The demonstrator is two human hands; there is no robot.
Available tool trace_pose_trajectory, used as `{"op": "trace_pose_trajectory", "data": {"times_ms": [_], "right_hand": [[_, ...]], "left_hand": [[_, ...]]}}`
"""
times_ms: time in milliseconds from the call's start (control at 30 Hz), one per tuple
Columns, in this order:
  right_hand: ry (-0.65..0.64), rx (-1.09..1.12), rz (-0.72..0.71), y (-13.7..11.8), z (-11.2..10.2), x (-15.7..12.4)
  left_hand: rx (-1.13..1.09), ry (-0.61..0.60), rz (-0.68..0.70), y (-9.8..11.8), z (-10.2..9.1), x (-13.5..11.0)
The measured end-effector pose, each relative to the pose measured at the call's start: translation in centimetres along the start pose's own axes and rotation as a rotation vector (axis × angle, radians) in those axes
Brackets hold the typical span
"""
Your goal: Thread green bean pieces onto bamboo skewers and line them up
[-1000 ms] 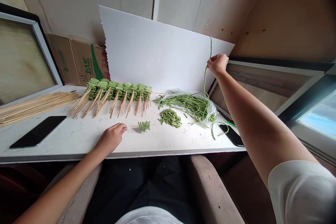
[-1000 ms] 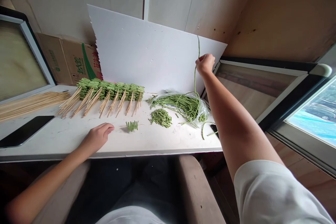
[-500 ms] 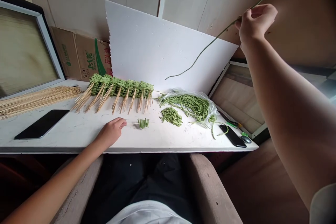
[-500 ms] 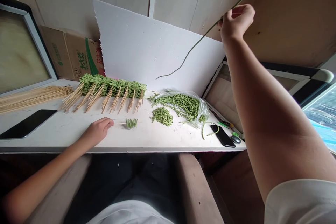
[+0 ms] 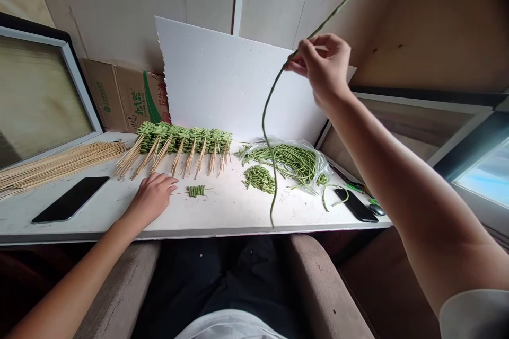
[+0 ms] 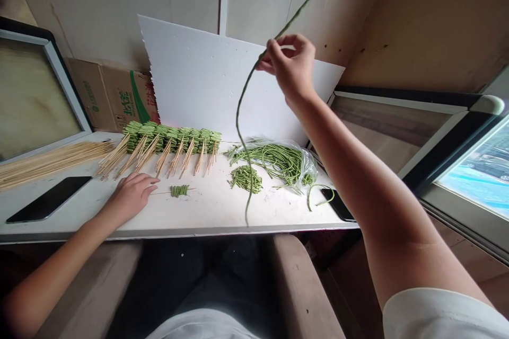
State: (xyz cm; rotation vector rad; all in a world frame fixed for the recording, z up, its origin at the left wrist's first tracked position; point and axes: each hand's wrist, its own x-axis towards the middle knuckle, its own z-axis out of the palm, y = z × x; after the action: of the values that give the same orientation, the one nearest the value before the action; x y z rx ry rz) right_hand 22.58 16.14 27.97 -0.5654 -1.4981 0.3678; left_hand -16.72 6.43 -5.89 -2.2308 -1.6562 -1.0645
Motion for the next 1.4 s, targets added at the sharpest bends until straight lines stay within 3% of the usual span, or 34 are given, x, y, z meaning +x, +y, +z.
{"op": "trace_pose_trajectory", "data": {"times_ms": [133,200,267,333,433,500,567,667,800,867,967,1100,1200,1267,1333,1400], "right_hand": [[-0.159,0.162,0.079,-0.6,2.6,-3.4],[-0.224,0.221,0.110,-1.3,4.1,-4.8],[-0.282,0.273,0.136,-2.0,5.5,-5.7],[-0.322,0.295,0.148,-2.7,6.4,-6.3],[-0.302,0.273,0.151,-2.7,6.4,-6.7],[-0.248,0.246,0.162,-1.7,5.6,-7.0],[-0.197,0.210,0.197,-0.1,4.6,-7.7],[-0.203,0.135,0.321,2.9,3.4,-9.8],[-0.337,0.136,0.566,5.4,3.7,-13.6],[-0.405,0.176,0.623,6.0,4.5,-15.4],[-0.501,0.243,0.681,6.6,6.1,-18.3],[-0.622,0.300,0.690,7.6,8.1,-21.9],[-0.767,0.213,0.536,8.8,8.2,-22.9],[-0.883,0.035,0.342,10.3,6.9,-22.2],[-0.869,-0.316,0.149,12.4,4.5,-20.7],[-0.836,-0.770,0.186,15.0,1.4,-18.9]], "left_hand": [[-0.358,0.067,-0.043,8.3,-3.6,2.0],[-0.571,0.005,-0.041,12.0,-4.6,3.0],[-0.657,0.009,-0.030,14.5,-4.6,4.0],[-0.664,0.036,-0.056,15.3,-4.0,5.1],[-0.628,0.055,-0.116,14.2,-3.6,6.5],[-0.433,0.172,-0.131,12.1,-4.1,7.0],[-0.182,0.243,-0.038,9.6,-4.7,7.0],[0.049,0.201,0.004,5.7,-4.7,6.3],[0.157,0.057,-0.045,2.5,-2.4,5.1],[0.105,-0.034,-0.074,2.6,-1.5,4.7],[-0.124,-0.208,0.017,5.3,-0.9,4.4],[-0.430,-0.182,0.042,10.5,-0.7,4.2],[-0.524,-0.218,-0.046,12.4,0.2,4.0],[-0.530,-0.192,-0.116,12.1,1.0,3.9],[-0.547,-0.142,-0.183,11.1,1.8,3.8],[-0.581,-0.122,-0.238,10.1,2.3,3.8]]}}
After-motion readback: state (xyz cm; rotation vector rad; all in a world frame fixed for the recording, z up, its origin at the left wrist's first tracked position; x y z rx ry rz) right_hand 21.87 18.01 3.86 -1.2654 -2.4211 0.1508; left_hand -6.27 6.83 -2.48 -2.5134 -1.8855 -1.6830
